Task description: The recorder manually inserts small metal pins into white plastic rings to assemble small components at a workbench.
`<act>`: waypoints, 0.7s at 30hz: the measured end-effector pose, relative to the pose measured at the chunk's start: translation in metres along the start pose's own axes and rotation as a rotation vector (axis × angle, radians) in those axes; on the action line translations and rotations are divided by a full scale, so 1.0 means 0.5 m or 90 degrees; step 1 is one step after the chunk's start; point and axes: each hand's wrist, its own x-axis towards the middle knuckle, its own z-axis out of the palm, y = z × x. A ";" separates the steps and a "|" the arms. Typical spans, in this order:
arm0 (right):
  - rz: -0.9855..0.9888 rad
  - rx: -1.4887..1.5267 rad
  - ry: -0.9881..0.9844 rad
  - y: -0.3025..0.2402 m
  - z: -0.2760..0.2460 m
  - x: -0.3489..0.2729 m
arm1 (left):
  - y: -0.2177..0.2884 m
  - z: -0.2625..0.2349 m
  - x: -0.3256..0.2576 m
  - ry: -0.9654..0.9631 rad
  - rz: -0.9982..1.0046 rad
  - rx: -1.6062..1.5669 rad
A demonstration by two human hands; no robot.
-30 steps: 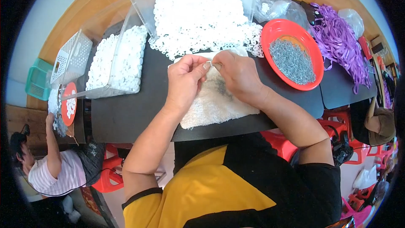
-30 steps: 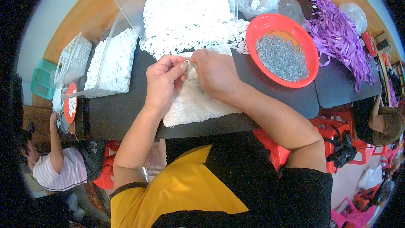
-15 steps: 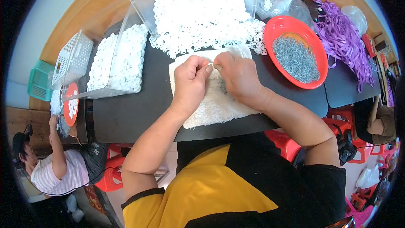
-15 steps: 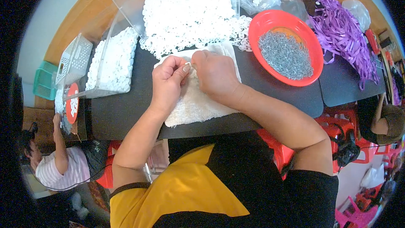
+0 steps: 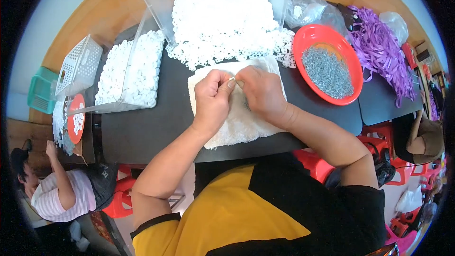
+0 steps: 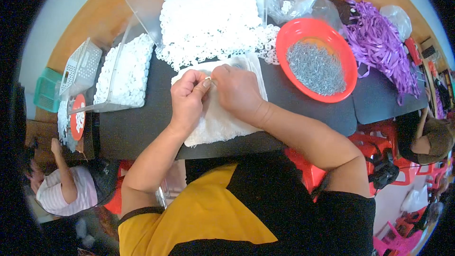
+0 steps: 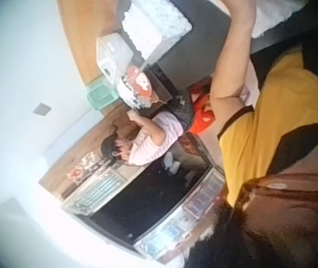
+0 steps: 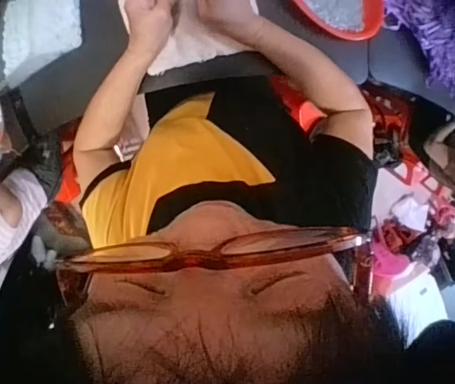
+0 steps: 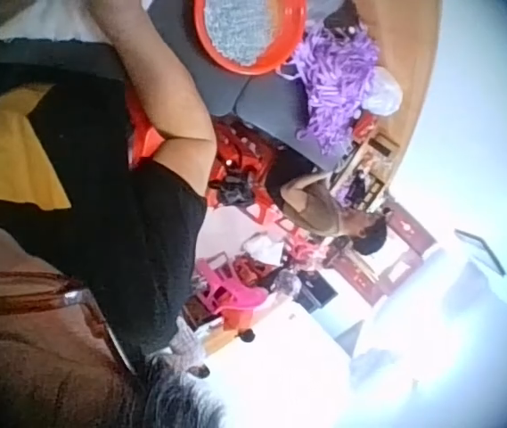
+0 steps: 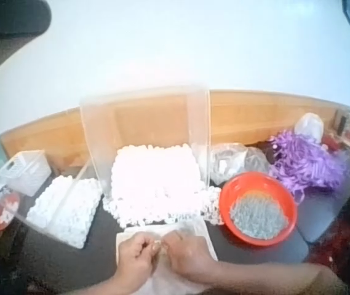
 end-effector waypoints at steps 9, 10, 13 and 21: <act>0.189 0.272 0.077 -0.042 -0.089 0.050 | 0.026 -0.020 0.017 0.045 -0.205 -0.299; 0.185 0.268 0.073 -0.056 -0.105 0.054 | 0.028 -0.023 0.020 0.043 -0.227 -0.307; -0.056 0.156 0.029 -0.151 -0.180 0.072 | 0.014 -0.035 0.023 0.075 -0.215 -0.354; -0.437 0.249 0.092 -0.273 -0.254 0.047 | 0.025 -0.025 0.030 0.052 -0.202 -0.298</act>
